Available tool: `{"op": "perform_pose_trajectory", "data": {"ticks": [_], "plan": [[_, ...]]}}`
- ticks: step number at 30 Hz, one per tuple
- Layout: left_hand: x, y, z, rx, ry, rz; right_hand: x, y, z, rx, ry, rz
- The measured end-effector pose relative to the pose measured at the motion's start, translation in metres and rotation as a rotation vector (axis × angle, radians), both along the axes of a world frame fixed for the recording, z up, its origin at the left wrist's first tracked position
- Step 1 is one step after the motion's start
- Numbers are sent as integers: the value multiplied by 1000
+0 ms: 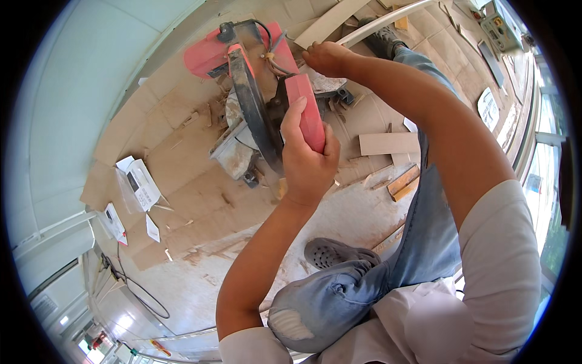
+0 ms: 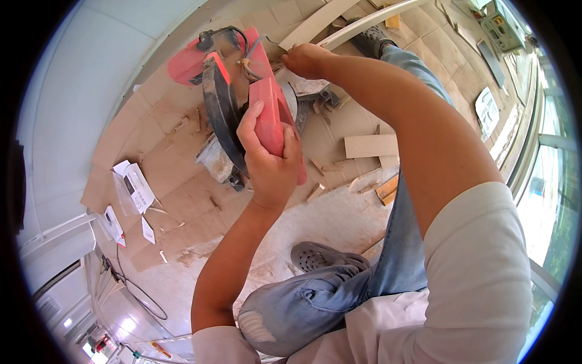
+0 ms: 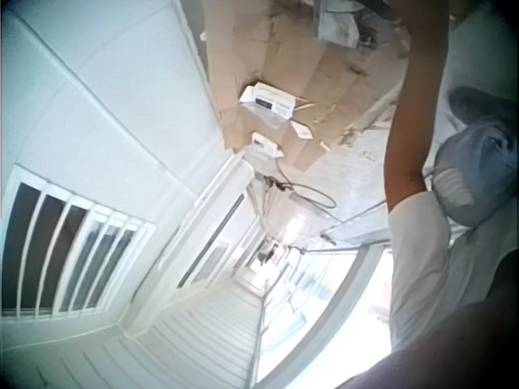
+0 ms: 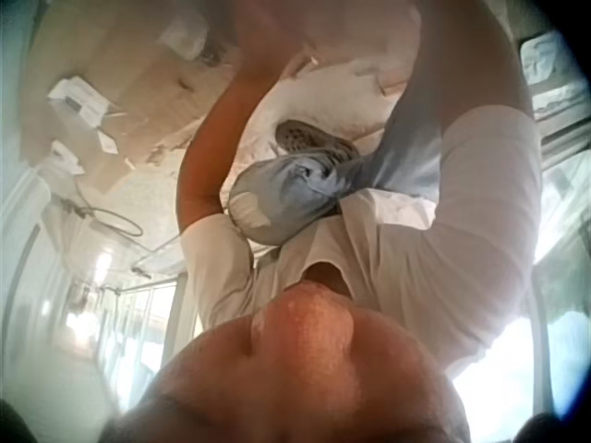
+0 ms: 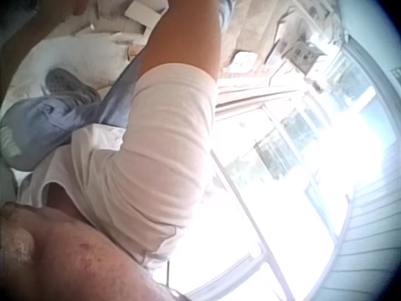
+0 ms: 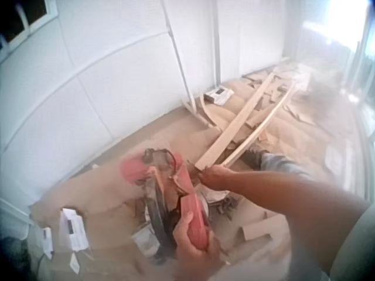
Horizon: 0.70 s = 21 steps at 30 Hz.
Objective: The person uses a miter saw to cut several pieces of light-colored wood trim. They position each piece on the saw, lower the blade to cut, and then remove the cut sections. The person also briefly handles a long piece of trim near a wall before moving to the saw station.
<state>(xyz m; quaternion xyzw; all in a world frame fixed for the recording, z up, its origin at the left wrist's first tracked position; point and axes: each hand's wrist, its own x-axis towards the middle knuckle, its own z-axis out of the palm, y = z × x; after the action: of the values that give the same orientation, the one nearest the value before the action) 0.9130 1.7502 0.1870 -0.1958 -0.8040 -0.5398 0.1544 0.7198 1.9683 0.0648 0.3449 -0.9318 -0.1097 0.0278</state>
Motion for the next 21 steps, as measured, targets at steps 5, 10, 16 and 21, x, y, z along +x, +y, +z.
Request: {"op": "perform_pose_trajectory", "data": {"ticks": [5,10,16,21], "plan": [[-102,6,113,170,-763,-183,10,4,5,25,-75,-49],[-221,6,152,43,-605,-237,4,-16,15,42,16,-13],[-272,20,136,-205,-464,-175,15,4,2,23,-4,-85],[-315,30,139,-1016,-90,-152,27,29,36,74,-37,-39]]}}
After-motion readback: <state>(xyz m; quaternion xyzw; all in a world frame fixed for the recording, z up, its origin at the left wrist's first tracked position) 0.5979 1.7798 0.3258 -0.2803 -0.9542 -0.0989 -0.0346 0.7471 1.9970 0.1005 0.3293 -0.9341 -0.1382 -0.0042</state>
